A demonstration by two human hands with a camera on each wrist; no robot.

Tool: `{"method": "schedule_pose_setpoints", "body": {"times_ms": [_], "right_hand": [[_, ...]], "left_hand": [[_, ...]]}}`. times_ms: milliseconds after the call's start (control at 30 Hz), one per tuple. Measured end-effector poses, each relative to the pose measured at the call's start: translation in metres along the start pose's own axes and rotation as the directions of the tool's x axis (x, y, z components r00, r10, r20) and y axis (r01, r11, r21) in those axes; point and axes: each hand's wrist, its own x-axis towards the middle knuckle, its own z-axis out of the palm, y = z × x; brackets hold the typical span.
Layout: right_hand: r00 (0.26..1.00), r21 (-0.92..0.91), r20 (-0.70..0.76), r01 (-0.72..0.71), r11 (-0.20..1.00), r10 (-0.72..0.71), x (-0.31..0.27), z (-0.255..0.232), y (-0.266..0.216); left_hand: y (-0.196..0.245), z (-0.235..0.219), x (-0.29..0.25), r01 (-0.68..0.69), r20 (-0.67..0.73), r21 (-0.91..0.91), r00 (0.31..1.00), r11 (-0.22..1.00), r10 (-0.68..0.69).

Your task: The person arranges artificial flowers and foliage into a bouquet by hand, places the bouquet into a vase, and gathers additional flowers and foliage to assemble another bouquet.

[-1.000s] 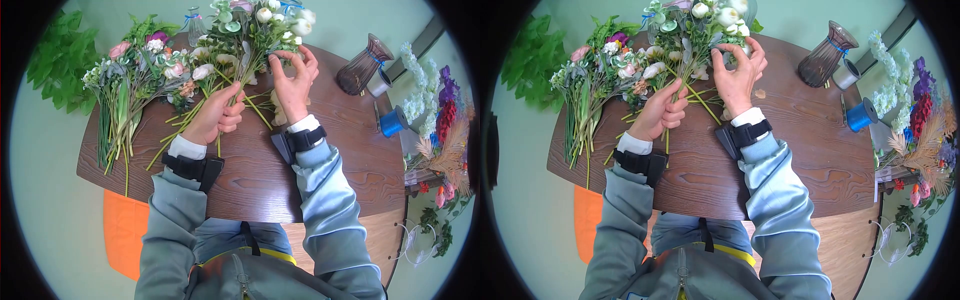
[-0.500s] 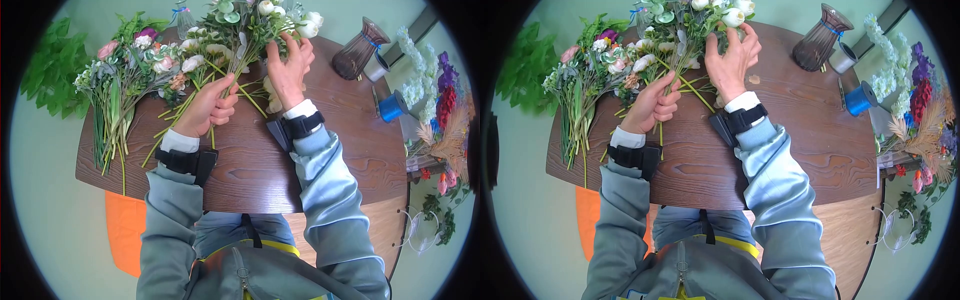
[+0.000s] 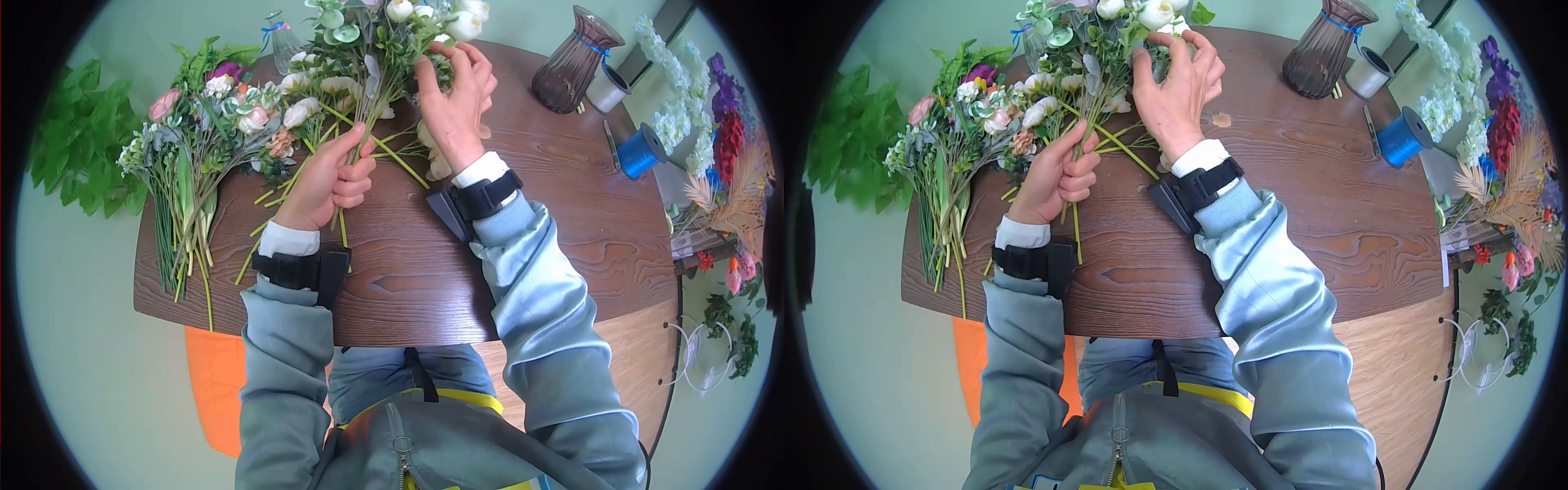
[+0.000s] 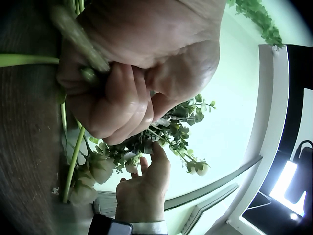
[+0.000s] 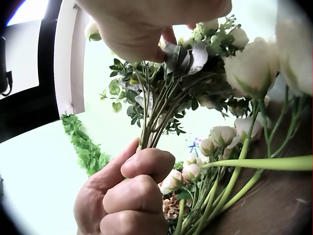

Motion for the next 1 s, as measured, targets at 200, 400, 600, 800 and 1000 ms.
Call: {"method": "schedule_pose_setpoints", "body": {"times_ms": [200, 400, 600, 800, 1000], "right_hand": [[1.0, -0.066, -0.028, 0.01, 0.998, -0.012, -0.0004, -0.0015, 0.0001], [0.979, -0.055, -0.114, 0.162, 0.985, -0.167, 0.0005, -0.0011, -0.0004], [0.944, -0.043, -0.156, 0.286, 0.957, -0.29, 0.0019, -0.002, -0.0042], [0.976, 0.031, -0.162, 0.151, 0.988, -0.144, 0.0036, -0.0033, -0.0018], [0.982, 0.019, -0.12, 0.146, 0.989, -0.143, 0.0035, -0.0025, -0.001]], "left_hand": [[-0.0008, -0.0005, 0.0005, 0.004, -0.016, 0.031, 1.0, 1.0, -0.003], [-0.0012, -0.002, 0.0016, -0.003, -0.004, -0.019, 1.0, 1.0, 0.003], [0.0004, -0.0012, 0.0, -0.021, 0.004, -0.066, 1.0, 0.998, 0.022], [0.0011, -0.0038, -0.0001, -0.036, 0.055, -0.125, 0.998, 0.992, 0.043], [0.0004, -0.0084, 0.0011, -0.095, 0.082, -0.186, 0.99, 0.978, 0.112]]}}
